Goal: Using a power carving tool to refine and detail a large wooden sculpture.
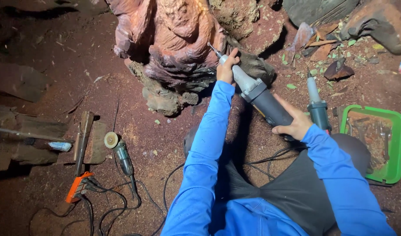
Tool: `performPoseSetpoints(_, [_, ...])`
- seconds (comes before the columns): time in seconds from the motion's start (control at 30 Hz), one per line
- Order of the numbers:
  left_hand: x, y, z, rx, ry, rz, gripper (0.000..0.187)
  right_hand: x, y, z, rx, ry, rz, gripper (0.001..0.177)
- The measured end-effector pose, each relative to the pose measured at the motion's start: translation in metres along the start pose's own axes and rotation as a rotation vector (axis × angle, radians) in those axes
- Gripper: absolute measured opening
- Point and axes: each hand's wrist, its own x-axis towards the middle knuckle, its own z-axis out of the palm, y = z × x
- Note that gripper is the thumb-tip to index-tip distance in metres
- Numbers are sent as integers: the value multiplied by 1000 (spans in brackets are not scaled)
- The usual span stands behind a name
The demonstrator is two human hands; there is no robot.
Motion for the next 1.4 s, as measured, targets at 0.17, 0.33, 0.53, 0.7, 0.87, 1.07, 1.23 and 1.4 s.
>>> performPoseSetpoints(0.17, [24, -5, -3, 57, 5, 3, 51, -2, -8, 15, 66, 36, -13, 118])
performPoseSetpoints(0.33, [15, -1, -3, 143, -4, -5, 49, -4, 0, 26, 226, 42, 56, 118])
performPoseSetpoints(0.53, [17, 3, -5, 93, -7, 18, 54, -8, -2, 42, 210, 79, 64, 116])
performPoseSetpoints(0.7, [26, -3, -8, 91, -11, 19, 51, -7, -10, 46, 277, 74, 83, 114])
performPoseSetpoints(0.87, [33, -6, -5, 116, -1, 6, 53, -8, -11, 43, 328, 95, 93, 111])
performPoseSetpoints(1.07, [18, 6, -3, 93, -32, 26, 44, -19, -33, 46, 451, 31, 84, 115])
performPoseSetpoints(1.23, [-6, 23, 4, 50, -101, 61, 42, -25, -41, 45, 458, 19, 60, 118])
performPoseSetpoints(1.4, [-8, 24, 3, 74, -74, 55, 37, -23, -35, 48, 480, 16, 5, 116])
